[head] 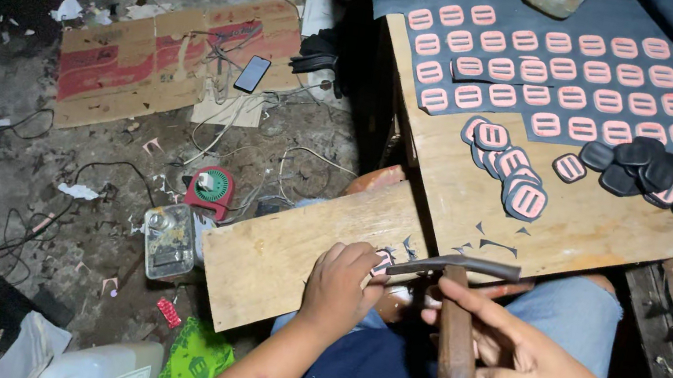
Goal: The person uses a curved wooden tool to press and shape small rectangular fabric patches on a wooden board. They repeatedly pick up patches, position them on the board, and apply pressure with the tool, then place the finished pieces into a growing pile.
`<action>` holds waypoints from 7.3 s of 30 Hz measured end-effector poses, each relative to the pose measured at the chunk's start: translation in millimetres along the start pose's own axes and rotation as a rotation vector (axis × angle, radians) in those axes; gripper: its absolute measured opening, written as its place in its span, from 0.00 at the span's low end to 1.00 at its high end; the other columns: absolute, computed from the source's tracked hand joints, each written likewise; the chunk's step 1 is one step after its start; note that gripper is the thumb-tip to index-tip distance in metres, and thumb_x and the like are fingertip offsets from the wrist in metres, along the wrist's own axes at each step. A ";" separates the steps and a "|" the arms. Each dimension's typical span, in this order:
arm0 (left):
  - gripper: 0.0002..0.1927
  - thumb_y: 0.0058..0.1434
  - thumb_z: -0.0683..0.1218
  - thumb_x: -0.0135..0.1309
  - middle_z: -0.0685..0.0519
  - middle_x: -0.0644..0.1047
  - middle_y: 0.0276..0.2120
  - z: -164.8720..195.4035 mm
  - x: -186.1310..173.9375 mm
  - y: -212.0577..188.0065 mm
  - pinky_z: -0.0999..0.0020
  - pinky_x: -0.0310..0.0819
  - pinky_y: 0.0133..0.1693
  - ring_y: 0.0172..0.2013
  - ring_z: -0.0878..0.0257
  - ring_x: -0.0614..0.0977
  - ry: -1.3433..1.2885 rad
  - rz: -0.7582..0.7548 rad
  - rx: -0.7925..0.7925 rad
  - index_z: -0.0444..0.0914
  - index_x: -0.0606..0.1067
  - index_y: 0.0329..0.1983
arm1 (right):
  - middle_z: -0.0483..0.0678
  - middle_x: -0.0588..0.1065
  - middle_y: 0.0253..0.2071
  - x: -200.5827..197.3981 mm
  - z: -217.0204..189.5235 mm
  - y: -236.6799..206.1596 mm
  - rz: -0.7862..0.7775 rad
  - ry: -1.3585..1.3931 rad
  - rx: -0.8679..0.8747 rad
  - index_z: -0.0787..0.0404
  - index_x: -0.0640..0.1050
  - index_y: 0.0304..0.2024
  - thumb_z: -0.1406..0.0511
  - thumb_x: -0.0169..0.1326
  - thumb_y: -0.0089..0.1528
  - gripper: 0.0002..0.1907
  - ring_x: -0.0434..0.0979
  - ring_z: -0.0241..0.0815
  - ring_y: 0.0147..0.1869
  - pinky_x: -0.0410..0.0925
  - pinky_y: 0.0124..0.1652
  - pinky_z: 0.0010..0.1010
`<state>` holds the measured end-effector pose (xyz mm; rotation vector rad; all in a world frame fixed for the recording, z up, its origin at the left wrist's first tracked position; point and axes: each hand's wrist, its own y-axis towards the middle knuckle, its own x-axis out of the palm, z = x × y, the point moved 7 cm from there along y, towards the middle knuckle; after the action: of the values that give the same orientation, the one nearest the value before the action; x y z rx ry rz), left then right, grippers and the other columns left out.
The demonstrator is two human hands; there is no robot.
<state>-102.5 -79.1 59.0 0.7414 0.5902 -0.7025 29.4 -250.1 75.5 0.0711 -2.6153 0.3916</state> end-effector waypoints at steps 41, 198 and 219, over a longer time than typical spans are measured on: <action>0.05 0.57 0.45 0.60 0.52 0.73 0.30 0.6 21.8 -26.1 0.56 0.68 0.40 0.36 0.53 0.76 0.127 -0.073 0.131 0.40 0.77 0.31 | 0.59 0.78 0.42 0.4 7.7 66.0 0.471 -1.158 -0.368 0.64 0.76 0.50 0.65 0.54 0.63 0.14 0.79 0.60 0.46 0.71 0.43 0.42; 0.10 0.64 0.42 0.55 0.49 0.82 0.32 -14.5 36.4 8.7 0.74 0.77 0.37 0.32 0.66 0.81 -1.198 0.023 -0.893 0.31 0.76 0.46 | 0.49 0.76 0.30 -79.5 30.5 21.3 0.738 0.083 -0.225 0.65 0.72 0.44 0.62 0.45 0.68 0.12 0.75 0.38 0.25 0.71 0.28 0.32; 0.15 0.56 0.33 0.55 0.54 0.80 0.35 9.7 34.8 24.9 0.73 0.77 0.37 0.33 0.69 0.81 -1.363 0.061 -0.839 0.38 0.72 0.45 | 0.49 0.75 0.28 -82.7 0.2 11.8 0.822 0.101 -0.211 0.62 0.74 0.47 0.60 0.45 0.68 0.13 0.73 0.39 0.23 0.70 0.26 0.33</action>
<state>-59.9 -85.6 50.6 -0.5481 -0.4131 -0.6585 100.5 -240.5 32.7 -1.0819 -2.4542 0.3645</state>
